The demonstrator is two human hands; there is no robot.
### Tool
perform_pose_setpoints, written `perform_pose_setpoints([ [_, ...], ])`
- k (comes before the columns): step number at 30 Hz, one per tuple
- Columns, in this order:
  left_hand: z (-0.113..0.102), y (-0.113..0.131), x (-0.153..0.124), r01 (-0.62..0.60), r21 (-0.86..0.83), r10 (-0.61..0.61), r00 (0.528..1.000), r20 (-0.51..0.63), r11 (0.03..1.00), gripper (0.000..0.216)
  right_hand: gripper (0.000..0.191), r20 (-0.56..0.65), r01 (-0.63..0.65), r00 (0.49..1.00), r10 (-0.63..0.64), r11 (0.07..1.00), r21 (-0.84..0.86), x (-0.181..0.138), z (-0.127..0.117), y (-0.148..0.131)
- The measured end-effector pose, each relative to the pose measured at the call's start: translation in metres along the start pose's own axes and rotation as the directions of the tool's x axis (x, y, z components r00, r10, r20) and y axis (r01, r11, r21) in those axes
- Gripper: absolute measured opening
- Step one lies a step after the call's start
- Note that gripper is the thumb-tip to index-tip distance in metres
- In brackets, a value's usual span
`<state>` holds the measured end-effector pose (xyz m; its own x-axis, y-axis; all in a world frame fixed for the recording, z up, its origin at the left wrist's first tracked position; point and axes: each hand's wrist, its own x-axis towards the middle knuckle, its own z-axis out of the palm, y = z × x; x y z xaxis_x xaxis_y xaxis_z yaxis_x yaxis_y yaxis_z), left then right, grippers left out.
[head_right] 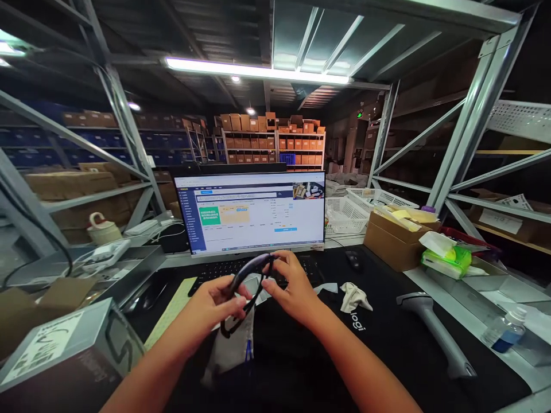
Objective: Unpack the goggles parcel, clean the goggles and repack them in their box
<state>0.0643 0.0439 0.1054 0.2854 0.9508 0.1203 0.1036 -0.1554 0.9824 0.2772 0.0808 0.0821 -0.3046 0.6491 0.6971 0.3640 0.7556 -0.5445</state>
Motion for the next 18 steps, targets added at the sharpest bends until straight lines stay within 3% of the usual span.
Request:
perform_pose_setpoints([
  [3,-0.006,0.005,-0.002,0.045,-0.247,-0.062,0.996,-0.064,0.968,0.039,0.041,0.164,0.032,0.985,-0.044,0.997,0.076,0.0,0.003,0.008],
  [6,-0.014,0.009,-0.002,0.062,-0.385,-0.114,0.987,-0.112,0.921,0.044,0.042,0.166,0.115,0.983,-0.084,0.976,-0.186,-0.001,0.001,0.004],
  [8,-0.019,0.01,-0.001,0.011,-0.449,-0.119,0.969,-0.214,0.893,0.048,0.042,0.178,0.19,0.974,-0.138,0.926,-0.327,-0.003,-0.004,-0.004],
  [11,-0.024,0.009,0.001,-0.089,-0.479,-0.108,0.924,-0.368,0.873,0.05,0.043,0.207,0.204,0.968,-0.141,0.923,-0.326,-0.006,-0.011,-0.018],
  [14,-0.021,0.004,0.001,-0.074,-0.379,-0.052,0.948,-0.314,0.923,0.038,0.026,0.067,0.012,0.998,0.0,0.985,-0.173,-0.009,-0.008,-0.026],
  [15,-0.017,0.002,0.001,-0.067,-0.313,-0.021,0.963,-0.27,0.947,0.033,0.03,0.042,-0.06,0.997,0.062,0.996,-0.063,-0.009,-0.005,-0.026],
  [17,-0.006,-0.002,-0.001,-0.105,-0.134,0.077,0.976,-0.202,0.985,0.025,0.049,0.107,-0.189,0.98,0.169,0.957,0.22,-0.007,0.001,-0.024],
  [18,-0.001,-0.004,-0.003,-0.16,-0.021,0.154,0.97,-0.189,0.987,0.023,0.05,0.162,-0.246,0.966,0.2,0.904,0.35,-0.005,0.003,-0.021],
])
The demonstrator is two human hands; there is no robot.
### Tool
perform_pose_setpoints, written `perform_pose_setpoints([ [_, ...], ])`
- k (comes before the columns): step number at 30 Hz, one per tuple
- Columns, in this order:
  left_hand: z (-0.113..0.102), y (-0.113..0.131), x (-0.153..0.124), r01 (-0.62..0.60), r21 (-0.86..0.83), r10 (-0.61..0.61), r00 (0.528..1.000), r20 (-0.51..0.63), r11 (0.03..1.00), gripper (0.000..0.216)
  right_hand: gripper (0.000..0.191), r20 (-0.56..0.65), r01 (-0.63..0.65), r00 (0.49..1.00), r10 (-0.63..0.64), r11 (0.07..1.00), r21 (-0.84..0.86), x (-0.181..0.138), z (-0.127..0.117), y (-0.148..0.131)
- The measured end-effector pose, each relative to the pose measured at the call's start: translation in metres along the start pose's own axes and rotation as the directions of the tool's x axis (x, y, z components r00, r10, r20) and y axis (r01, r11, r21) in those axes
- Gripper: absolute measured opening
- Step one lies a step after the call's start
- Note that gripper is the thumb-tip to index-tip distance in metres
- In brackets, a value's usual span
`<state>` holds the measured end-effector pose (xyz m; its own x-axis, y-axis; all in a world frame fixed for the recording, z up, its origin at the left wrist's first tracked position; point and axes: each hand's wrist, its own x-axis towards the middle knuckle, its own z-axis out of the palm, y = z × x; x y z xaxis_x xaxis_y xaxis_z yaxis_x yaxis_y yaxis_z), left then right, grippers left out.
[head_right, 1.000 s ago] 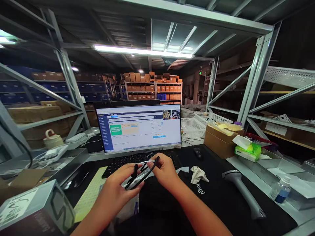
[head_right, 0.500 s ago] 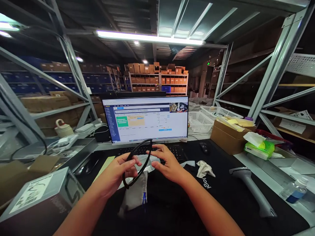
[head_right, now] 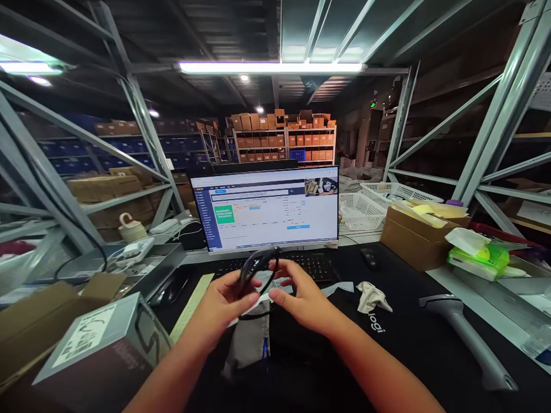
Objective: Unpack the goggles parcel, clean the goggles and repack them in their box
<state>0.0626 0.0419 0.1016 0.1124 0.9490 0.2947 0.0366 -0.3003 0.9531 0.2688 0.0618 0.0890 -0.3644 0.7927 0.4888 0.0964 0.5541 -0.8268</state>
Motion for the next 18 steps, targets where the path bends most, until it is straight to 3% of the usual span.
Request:
perform_pose_setpoints([
  [2,0.009,0.0,-0.006,-0.189,0.202,0.191,0.982,0.01,0.961,0.021,0.041,0.09,-0.067,0.994,0.053,0.985,0.157,0.006,-0.007,0.003],
  [4,0.015,0.003,-0.013,-0.35,0.352,0.358,0.933,0.046,0.868,0.02,0.038,0.134,-0.075,0.989,0.063,0.993,0.089,0.011,-0.022,0.005],
  [6,0.017,0.008,-0.019,-0.43,0.412,0.446,0.893,0.064,0.803,0.02,0.027,0.019,-0.02,1.0,0.024,0.987,-0.159,0.014,-0.04,0.005],
  [8,0.016,0.012,-0.022,-0.454,0.435,0.484,0.874,0.048,0.777,0.02,0.019,-0.202,-0.02,0.976,-0.078,0.898,-0.44,0.014,-0.054,0.005],
  [10,0.015,0.014,-0.024,-0.433,0.449,0.482,0.876,0.006,0.782,0.018,0.023,-0.383,-0.077,0.898,-0.218,0.778,-0.623,0.012,-0.058,0.004],
  [12,0.015,0.012,-0.022,-0.354,0.406,0.413,0.908,-0.066,0.842,0.021,0.031,-0.442,-0.104,0.828,-0.346,0.679,-0.727,0.006,-0.052,-0.002],
  [13,0.015,0.01,-0.021,-0.283,0.347,0.341,0.932,-0.119,0.894,0.024,0.031,-0.421,-0.079,0.816,-0.395,0.646,-0.759,0.003,-0.046,-0.006],
  [15,0.016,0.005,-0.016,-0.123,0.149,0.156,0.96,-0.231,0.981,0.032,0.024,-0.248,0.077,0.88,-0.405,0.637,-0.767,-0.003,-0.031,-0.015],
  [17,0.016,0.001,-0.012,-0.009,-0.105,-0.022,0.958,-0.287,0.994,0.039,0.026,0.072,0.296,0.939,-0.337,0.683,-0.668,-0.008,-0.016,-0.023],
  [18,0.016,0.001,-0.01,0.032,-0.225,-0.099,0.952,-0.29,0.974,0.042,0.032,0.218,0.371,0.928,-0.302,0.696,-0.615,-0.009,-0.009,-0.024],
])
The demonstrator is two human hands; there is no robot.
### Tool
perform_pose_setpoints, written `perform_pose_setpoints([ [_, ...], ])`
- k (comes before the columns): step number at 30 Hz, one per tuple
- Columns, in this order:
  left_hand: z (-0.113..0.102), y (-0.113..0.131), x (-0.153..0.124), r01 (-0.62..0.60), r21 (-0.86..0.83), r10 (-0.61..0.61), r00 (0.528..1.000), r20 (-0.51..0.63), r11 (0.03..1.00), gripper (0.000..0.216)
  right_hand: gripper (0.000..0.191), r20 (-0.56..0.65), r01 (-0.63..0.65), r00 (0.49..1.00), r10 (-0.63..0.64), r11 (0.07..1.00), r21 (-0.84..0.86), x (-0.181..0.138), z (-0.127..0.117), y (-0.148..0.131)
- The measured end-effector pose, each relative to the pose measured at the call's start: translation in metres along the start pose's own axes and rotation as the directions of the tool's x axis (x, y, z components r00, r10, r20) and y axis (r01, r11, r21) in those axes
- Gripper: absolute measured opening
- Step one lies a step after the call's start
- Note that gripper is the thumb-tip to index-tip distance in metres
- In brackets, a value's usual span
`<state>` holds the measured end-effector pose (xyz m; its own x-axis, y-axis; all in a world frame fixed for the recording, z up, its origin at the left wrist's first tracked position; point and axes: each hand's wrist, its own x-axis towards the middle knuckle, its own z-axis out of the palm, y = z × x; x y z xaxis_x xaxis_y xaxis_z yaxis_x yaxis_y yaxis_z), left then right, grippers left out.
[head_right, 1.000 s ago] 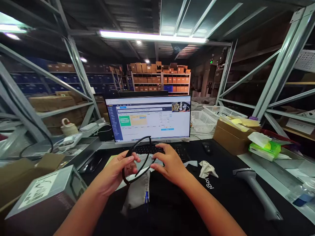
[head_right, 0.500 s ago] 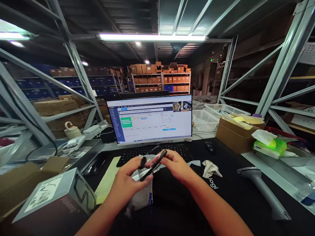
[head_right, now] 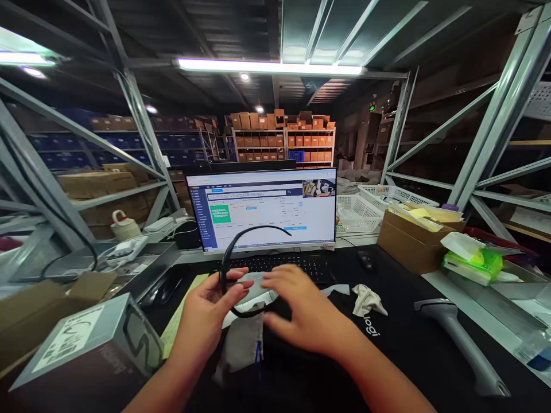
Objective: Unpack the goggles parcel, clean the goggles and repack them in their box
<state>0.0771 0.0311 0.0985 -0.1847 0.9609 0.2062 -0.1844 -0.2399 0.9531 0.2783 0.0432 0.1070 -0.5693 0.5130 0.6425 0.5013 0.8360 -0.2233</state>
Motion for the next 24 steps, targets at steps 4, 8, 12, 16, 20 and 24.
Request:
perform_pose_setpoints([
  [4,0.0,0.006,0.006,0.259,-0.247,-0.249,0.966,0.074,0.934,0.057,0.025,0.11,0.19,0.978,-0.175,0.97,-0.154,0.003,0.016,0.003],
  [8,-0.005,0.015,0.008,0.36,-0.16,-0.31,0.912,0.269,0.919,0.069,0.025,-0.04,0.098,0.992,-0.116,0.948,-0.304,0.001,0.011,0.029],
  [12,-0.016,0.02,0.002,0.155,0.381,-0.324,0.843,0.43,0.911,0.05,0.034,-0.172,-0.138,0.98,0.097,0.959,-0.247,-0.003,-0.008,0.045],
  [16,-0.026,0.021,-0.006,-0.299,0.654,0.044,0.925,0.376,0.695,0.022,0.038,-0.135,-0.114,0.986,0.095,0.983,-0.145,-0.003,-0.015,0.045],
  [20,-0.028,0.019,-0.005,-0.521,0.713,0.454,0.835,0.311,0.47,0.062,0.038,-0.137,0.032,0.99,-0.045,0.995,-0.096,-0.001,-0.009,0.04],
  [24,-0.024,0.015,0.0,-0.536,0.648,0.256,0.839,0.48,0.541,0.043,0.041,-0.092,0.081,0.992,-0.089,0.993,-0.09,0.001,-0.006,0.031],
])
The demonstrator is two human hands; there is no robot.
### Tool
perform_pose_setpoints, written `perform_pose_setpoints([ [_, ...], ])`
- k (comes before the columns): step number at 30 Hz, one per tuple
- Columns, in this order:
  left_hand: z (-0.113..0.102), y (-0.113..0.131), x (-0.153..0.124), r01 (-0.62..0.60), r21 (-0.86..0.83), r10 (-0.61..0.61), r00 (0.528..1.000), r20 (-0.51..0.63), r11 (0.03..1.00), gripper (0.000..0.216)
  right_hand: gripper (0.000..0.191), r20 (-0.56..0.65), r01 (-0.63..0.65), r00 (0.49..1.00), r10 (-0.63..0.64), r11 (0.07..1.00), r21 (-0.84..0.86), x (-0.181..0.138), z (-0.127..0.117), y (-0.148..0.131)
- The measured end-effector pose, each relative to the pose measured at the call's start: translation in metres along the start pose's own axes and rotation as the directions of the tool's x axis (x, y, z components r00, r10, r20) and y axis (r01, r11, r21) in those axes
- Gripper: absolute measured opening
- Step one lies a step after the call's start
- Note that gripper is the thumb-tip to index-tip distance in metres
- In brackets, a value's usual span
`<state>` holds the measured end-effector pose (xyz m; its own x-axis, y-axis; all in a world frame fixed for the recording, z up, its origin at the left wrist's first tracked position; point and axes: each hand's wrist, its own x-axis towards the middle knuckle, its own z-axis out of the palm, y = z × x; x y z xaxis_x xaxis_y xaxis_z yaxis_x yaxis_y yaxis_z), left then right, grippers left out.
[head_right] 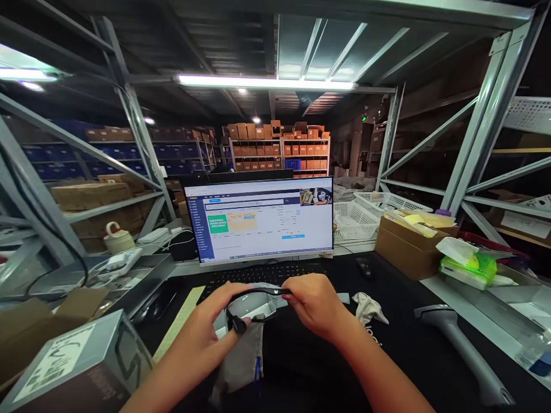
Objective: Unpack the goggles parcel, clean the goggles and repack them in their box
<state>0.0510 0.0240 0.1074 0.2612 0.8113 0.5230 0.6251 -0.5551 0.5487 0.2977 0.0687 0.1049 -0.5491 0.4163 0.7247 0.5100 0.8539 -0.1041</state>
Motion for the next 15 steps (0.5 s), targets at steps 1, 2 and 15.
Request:
perform_pose_setpoints([
  [1,0.001,-0.001,0.001,0.031,-0.03,-0.03,0.999,0.042,0.999,0.037,0.04,0.03,-0.021,0.999,0.021,1.0,-0.003,0.0,-0.002,-0.002],
  [2,0.002,-0.001,0.001,0.065,-0.052,-0.061,0.996,0.063,0.997,0.035,0.039,0.072,-0.061,0.996,0.061,0.998,-0.004,0.0,-0.007,-0.004],
  [15,-0.001,-0.002,0.003,0.106,-0.04,-0.107,0.994,-0.022,0.994,0.029,0.022,0.263,-0.824,0.17,0.95,0.283,-0.491,-0.073,-0.076,0.143],
])
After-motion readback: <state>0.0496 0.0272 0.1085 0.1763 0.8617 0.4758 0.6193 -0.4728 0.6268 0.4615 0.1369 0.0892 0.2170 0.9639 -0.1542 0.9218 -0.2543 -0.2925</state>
